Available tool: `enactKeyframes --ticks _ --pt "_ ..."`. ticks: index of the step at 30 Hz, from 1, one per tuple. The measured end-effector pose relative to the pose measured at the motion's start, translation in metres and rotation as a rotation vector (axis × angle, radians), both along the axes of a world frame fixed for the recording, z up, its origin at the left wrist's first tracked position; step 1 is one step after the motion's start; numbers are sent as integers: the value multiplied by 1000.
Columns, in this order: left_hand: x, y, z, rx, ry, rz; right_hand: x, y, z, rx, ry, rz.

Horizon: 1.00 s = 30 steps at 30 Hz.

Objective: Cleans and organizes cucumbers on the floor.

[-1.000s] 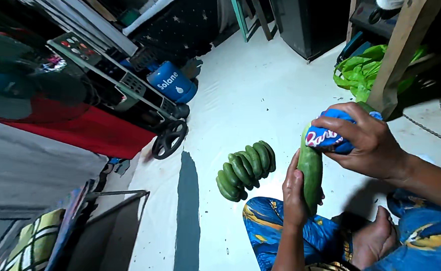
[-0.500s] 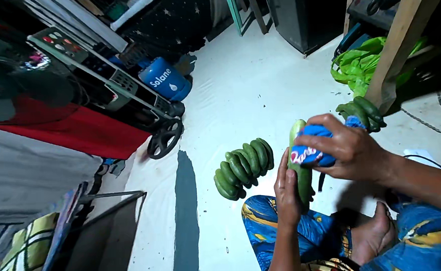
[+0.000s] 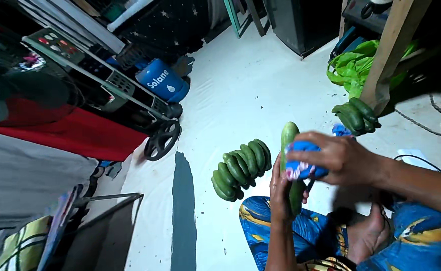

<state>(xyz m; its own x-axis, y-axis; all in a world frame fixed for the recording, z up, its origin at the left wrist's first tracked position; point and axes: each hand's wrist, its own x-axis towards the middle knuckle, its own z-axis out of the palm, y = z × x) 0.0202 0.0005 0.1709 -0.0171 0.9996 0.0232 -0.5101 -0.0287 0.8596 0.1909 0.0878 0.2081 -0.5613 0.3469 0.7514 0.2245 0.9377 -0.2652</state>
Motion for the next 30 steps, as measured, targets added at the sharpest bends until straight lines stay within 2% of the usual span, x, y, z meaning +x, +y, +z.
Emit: enactKeyframes --ticks 2,5,6,7,10,15,20,25,27,28,30 --pt "-3 -2 -3 13 -290 -156 11 11 4 -196 205 -99" --pt "0 0 -9 87 -537 -288 20 15 19 -906 763 -135" --pt "0 1 -10 103 -586 -308 23 17 25 -1100 900 -161" --pt "0 3 -11 104 -631 -323 24 19 26 -1205 983 -175" --pt "2 5 -10 28 -671 -326 22 18 21 -1206 1031 -169" --pt "19 3 -11 -122 -570 -220 8 7 18 -1114 969 -56" --pt "28 2 -11 -247 -578 -121 -5 -8 14 -1309 868 20" --pt "26 7 -13 -252 -627 -80 -7 -9 5 -1508 780 147" --pt "26 8 -14 -251 -641 -32 -7 -9 5 -1613 668 198" --pt "25 8 -16 -232 -651 -18 -9 -10 3 -1589 587 204" --pt "24 7 -18 -190 -656 0 -13 -13 -4 -1330 452 181"
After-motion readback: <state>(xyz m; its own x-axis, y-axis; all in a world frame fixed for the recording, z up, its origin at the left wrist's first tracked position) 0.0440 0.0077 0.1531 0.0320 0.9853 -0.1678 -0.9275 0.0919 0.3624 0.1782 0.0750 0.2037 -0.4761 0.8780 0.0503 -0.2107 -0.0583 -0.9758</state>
